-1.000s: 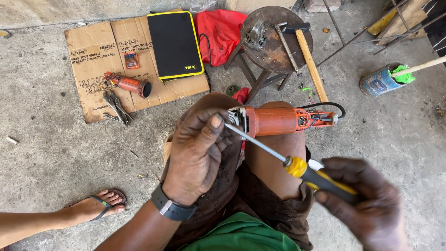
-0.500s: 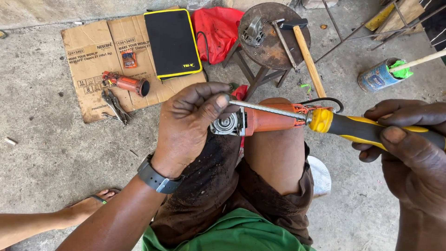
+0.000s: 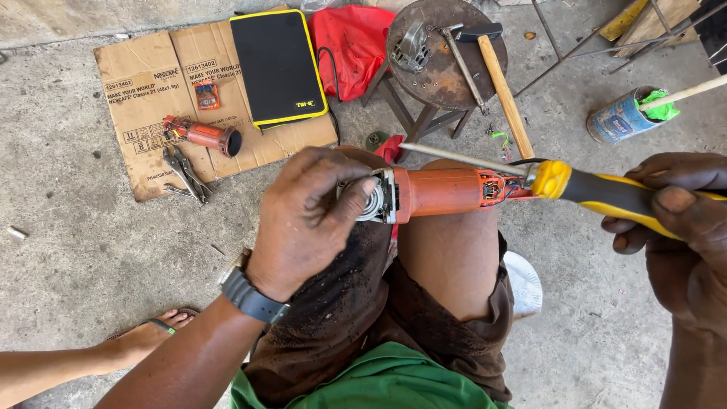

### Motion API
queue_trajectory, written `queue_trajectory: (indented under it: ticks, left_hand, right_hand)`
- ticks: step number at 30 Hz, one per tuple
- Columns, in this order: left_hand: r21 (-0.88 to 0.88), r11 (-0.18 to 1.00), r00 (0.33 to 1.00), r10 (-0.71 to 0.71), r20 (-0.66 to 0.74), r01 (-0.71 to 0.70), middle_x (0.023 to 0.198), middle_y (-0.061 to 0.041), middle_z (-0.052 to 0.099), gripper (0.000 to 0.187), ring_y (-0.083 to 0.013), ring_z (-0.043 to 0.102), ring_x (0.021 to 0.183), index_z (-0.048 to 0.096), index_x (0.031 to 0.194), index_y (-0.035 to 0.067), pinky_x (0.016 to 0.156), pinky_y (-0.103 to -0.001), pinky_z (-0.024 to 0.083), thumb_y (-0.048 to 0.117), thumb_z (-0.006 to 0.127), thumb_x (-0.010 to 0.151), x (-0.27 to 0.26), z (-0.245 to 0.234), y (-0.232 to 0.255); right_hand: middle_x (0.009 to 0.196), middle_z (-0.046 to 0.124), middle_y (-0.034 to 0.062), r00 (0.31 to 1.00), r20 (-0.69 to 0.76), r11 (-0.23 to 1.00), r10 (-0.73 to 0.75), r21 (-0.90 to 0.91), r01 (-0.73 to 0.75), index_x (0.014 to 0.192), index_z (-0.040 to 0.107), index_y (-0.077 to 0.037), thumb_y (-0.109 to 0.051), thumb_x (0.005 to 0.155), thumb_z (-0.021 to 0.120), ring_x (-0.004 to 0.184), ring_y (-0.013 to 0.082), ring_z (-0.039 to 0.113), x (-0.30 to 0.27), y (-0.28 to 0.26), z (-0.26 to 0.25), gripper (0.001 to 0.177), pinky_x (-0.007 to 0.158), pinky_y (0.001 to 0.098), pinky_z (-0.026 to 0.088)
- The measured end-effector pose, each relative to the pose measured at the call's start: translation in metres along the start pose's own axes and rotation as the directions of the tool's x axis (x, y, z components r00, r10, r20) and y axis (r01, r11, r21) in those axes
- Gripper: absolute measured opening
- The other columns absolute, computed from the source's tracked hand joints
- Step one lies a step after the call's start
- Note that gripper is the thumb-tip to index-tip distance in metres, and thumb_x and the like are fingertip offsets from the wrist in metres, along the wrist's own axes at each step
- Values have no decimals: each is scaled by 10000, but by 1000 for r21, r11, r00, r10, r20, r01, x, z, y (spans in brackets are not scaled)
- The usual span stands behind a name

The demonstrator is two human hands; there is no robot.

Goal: The person sits on the floor and uses a yellow screwdriver to unscrew and remove the front housing of an orange power tool. They manipulate the tool's internal components, including the shaft and gears, while holding the device in their lap.

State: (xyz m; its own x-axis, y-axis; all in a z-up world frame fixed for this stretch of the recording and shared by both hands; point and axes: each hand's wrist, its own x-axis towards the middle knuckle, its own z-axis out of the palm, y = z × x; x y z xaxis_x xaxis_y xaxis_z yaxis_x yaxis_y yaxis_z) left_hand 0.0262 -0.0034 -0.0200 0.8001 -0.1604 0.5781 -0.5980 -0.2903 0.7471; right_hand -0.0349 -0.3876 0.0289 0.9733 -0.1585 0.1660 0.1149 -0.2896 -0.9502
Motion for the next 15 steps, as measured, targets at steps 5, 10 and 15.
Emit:
queue_trajectory:
  ticks: [5,10,15]
  left_hand:
    - [21,992,992,125,-8,-125,1038,-116,718,58,-299,697,1014,656,1028,31,951,-419,540,0,653,979,4,14,3]
    - [47,994,994,104,-40,-102,1083,-143,722,96,-303,718,1020,648,1075,29,942,-403,558,-4,608,994,1,21,-2]
    - [15,997,994,-78,-76,79,1115,-129,723,71,-265,718,1028,633,1112,44,935,-368,573,79,614,1053,-8,30,-18]
  right_hand:
    - [1078,729,112,994,-93,988,53,149,-39,1107,690,-61,-234,963,662,702,194,754,7,-8,29,227,498,160,619]
    - [981,732,218,970,-202,933,133,357,-54,977,678,-16,-72,938,657,610,261,730,4,-6,63,71,442,225,603]
    - [990,753,230,920,-161,728,357,665,-166,943,688,-82,-92,934,685,655,307,725,8,31,85,14,453,248,555]
